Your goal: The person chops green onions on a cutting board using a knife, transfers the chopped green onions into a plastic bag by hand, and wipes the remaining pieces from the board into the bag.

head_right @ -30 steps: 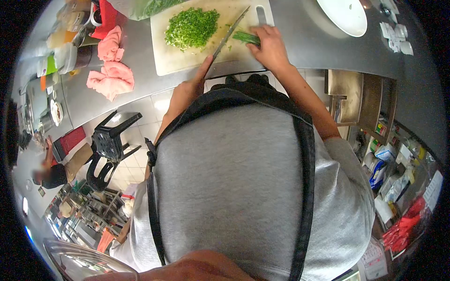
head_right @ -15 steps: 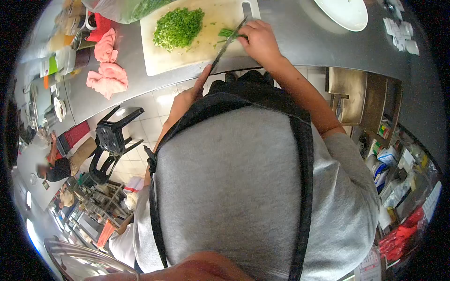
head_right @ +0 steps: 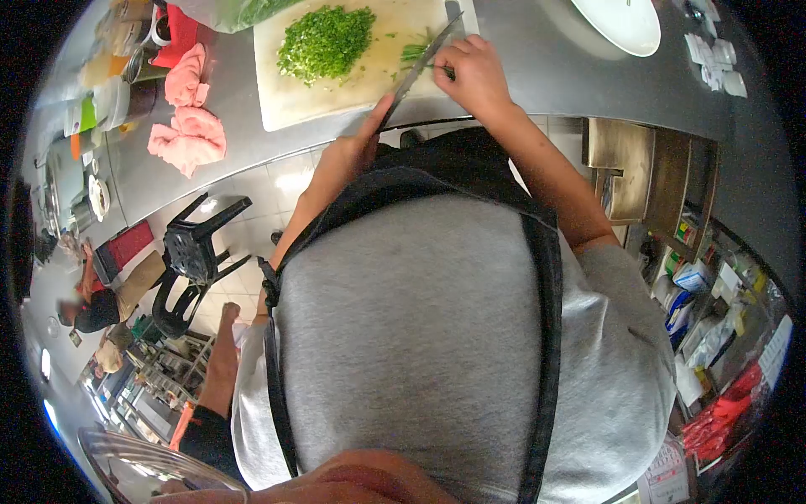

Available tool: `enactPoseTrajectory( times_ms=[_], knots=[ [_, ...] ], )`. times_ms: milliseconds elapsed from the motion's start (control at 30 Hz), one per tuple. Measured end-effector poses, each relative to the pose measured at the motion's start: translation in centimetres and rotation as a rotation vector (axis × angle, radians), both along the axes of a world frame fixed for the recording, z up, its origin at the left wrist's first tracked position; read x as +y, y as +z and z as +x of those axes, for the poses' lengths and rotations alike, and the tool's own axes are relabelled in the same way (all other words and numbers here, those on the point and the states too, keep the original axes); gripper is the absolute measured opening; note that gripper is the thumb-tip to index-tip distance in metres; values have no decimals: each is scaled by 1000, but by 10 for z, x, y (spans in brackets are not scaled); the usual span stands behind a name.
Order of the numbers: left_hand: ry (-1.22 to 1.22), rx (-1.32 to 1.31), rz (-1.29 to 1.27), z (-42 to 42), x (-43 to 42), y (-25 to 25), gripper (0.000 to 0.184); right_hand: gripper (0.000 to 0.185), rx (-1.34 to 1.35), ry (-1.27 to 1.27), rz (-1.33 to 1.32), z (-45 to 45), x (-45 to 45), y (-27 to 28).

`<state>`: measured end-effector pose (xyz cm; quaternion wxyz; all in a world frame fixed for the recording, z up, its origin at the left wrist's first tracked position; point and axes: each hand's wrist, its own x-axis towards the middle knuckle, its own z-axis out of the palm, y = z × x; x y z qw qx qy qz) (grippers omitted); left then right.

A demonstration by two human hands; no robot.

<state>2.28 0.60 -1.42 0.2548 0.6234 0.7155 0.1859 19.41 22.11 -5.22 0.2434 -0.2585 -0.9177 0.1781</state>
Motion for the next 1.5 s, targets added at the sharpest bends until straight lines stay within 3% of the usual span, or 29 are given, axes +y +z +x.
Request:
enactPoseTrajectory(
  times_ms=[100, 300, 500, 700, 900, 1000, 1300, 1400, 1500],
  knots=[
    [3, -116, 77, -6, -5, 7, 81, 8, 92, -81, 29, -1, -7, 2],
    [105, -60, 105, -20, -14, 35, 73, 6, 103, -124, 44, -25, -5, 17],
    [149, -65, 86, -23, -26, 20, 75, 12, 32, -50, 128, -25, 5, 8],
    [165, -42, 11, -21, -36, 10, 79, 23, 123, -110, -27, -12, -5, 11],
    [187, -55, -32, -17, -36, 9, 78, 67, -43, -232, 74, -36, -23, 17],
    [180, -69, 1, -16, -36, 2, 77, 74, -101, -273, 101, -45, -27, 12],
    [182, -54, 6, -15, -33, 9, 73, 57, -112, -57, -121, -27, 2, 11],
    [178, -50, 16, -17, -31, 10, 73, 50, 13, -8, -157, -21, 6, 16],
    [163, -28, 16, -20, -30, 5, 74, 38, 59, -79, -139, -10, 2, 22]
  ],
)
